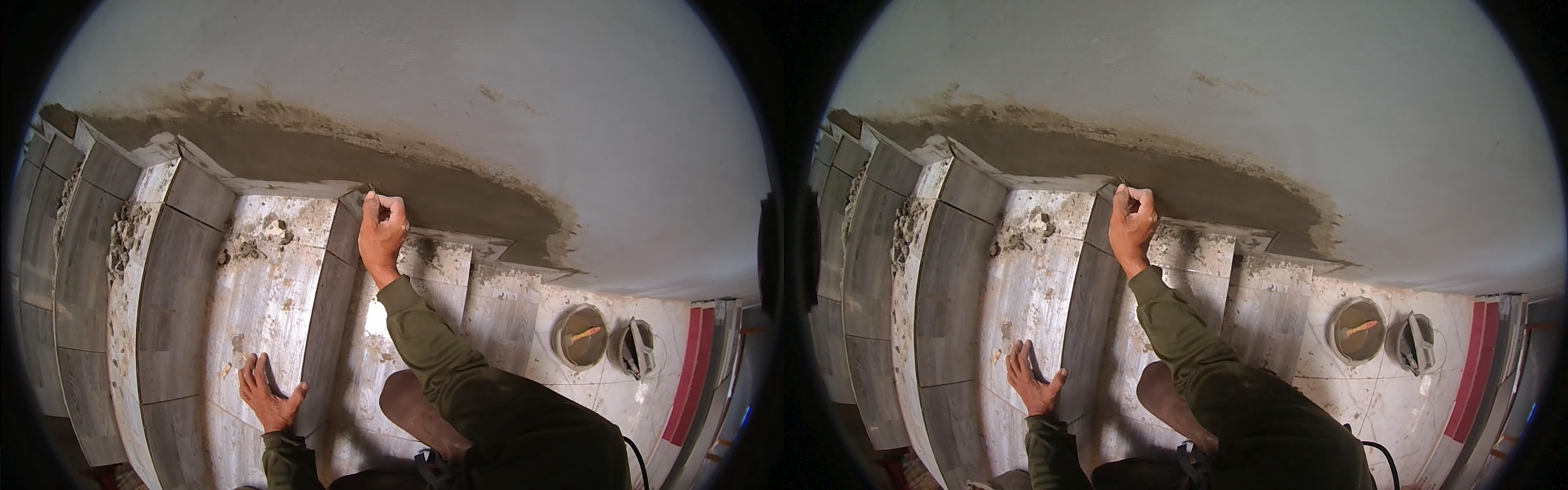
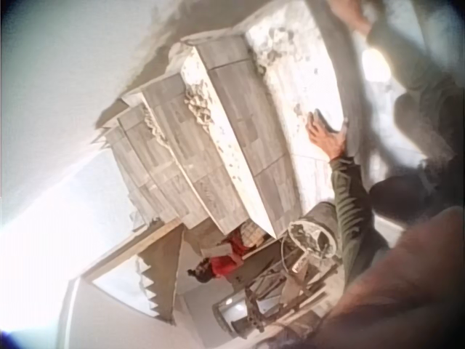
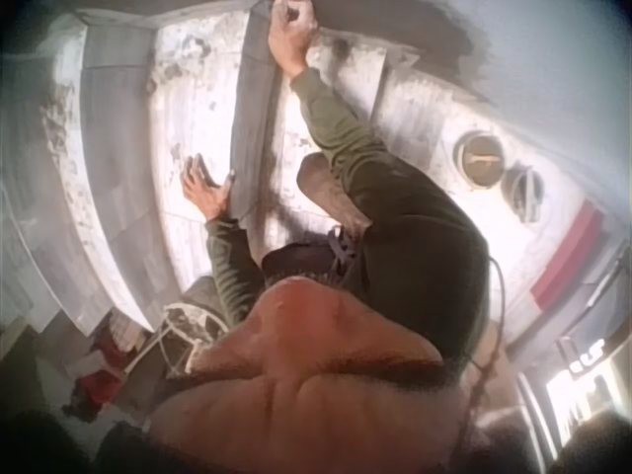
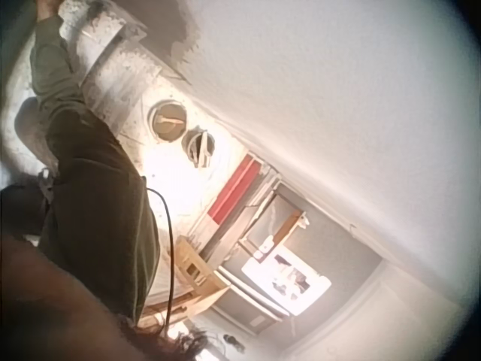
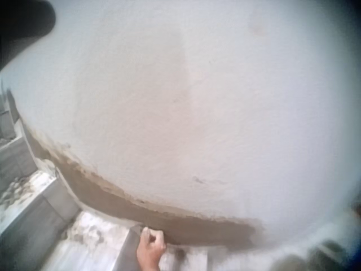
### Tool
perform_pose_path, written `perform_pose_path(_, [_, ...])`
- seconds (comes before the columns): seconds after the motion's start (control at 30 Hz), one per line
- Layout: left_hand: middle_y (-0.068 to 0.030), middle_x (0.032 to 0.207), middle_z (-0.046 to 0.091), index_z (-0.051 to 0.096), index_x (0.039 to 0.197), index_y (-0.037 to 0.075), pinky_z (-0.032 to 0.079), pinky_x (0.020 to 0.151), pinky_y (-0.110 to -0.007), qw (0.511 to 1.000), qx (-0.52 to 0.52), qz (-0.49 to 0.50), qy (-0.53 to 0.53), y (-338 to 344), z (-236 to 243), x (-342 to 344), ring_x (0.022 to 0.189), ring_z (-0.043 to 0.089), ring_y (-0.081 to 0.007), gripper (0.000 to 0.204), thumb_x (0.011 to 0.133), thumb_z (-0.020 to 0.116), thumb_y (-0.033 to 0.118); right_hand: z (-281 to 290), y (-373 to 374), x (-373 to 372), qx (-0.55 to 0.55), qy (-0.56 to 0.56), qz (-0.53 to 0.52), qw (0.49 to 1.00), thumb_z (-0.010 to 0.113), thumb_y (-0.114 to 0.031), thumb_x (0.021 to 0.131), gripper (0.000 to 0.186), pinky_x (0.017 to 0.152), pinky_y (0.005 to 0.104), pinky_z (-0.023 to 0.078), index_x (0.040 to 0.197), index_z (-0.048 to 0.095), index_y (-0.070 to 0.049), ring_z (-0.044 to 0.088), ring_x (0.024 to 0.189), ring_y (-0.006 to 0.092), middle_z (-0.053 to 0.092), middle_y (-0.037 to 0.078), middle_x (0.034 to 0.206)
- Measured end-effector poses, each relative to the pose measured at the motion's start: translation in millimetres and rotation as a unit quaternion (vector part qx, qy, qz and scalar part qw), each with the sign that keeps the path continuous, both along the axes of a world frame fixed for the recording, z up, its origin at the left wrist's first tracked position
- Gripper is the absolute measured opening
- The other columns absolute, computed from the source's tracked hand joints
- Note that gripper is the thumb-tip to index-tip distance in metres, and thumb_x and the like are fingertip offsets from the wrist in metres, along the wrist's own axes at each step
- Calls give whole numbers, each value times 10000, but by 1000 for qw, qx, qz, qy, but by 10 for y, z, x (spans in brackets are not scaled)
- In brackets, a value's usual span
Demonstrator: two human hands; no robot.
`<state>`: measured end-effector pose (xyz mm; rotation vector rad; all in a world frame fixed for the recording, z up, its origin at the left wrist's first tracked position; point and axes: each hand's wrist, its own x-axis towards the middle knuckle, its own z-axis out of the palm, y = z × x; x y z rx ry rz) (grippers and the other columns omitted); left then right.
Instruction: The person applies grout to the gaps between tiles on a set of stairs. The person uses a small spatula or tool to press material into the crevices and then smooths it along the edges of the tiles.
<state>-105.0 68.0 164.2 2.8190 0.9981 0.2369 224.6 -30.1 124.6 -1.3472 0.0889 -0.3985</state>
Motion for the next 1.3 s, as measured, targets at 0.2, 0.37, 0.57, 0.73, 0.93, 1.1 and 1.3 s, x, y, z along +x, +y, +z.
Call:
perform_pose_path(0.2, [-145, 1418, 386, 454, 1352, 129, 151, 1100, -562, 1000, 1, 6, 9, 7, -13, -9, 1355, 263, -388, 917, 630, 653, 658, -100, 17, -11, -10, 12, -13, 1000, 652, -199, 876, 230, 543, 341, 432, 799, 568, 0, 534, 564, 171, 582, 83, 636])
perform_pose_path(0.37, [-139, 1414, 383, 456, 1351, 139, 154, 1095, -576, 1000, 0, -1, 1, 33, -38, -24, 1354, 254, -393, 926, 623, 661, 674, -103, 1, -33, -11, 29, -1, 1000, 646, -203, 877, 231, 553, 345, 445, 804, 572, 3, 550, 575, 182, 600, 96, 653])
perform_pose_path(0.57, [-133, 1409, 381, 462, 1345, 141, 164, 1086, -586, 1000, -4, -3, -5, 41, -44, -21, 1350, 248, -401, 931, 613, 677, 674, -252, 9, -30, -28, 40, -10, 999, 628, -187, 902, 227, 558, 293, 425, 805, 563, 8, 494, 596, 107, 560, 39, 650])
perform_pose_path(0.73, [-145, 1418, 389, 461, 1355, 136, 152, 1100, -564, 1000, 3, -2, 1, 16, -13, -9, 1353, 271, -385, 917, 636, 646, 674, -260, -30, -51, -25, 13, -3, 1000, 636, -186, 878, 198, 573, 353, 440, 813, 572, -10, 545, 604, 194, 596, 99, 686])
perform_pose_path(0.93, [-145, 1421, 384, 447, 1362, 139, 159, 1096, -567, 1000, 4, -1, 4, -3, 1, 1, 1351, 270, -390, 922, 628, 656, 655, -54, -20, -15, -6, 5, 12, 1000, 637, -202, 889, 212, 564, 349, 431, 812, 572, -15, 534, 594, 181, 591, 87, 680])
perform_pose_path(1.1, [-141, 1430, 377, 439, 1367, 141, 155, 1097, -570, 1000, 5, 1, 9, 8, -8, -9, 1355, 263, -390, 922, 622, 668, 634, -112, -9, -20, -19, 6, 1, 1000, 634, -203, 890, 216, 558, 350, 427, 811, 572, -12, 530, 584, 180, 582, 83, 657])
perform_pose_path(1.3, [-131, 1424, 372, 457, 1355, 155, 156, 1089, -593, 1000, -11, 3, 0, 31, -49, -5, 1362, 228, -407, 942, 607, 663, 690, -411, -44, -84, -37, 29, -2, 999, 639, -190, 885, 219, 567, 349, 432, 792, 557, -9, 535, 591, 179, 584, 86, 665])
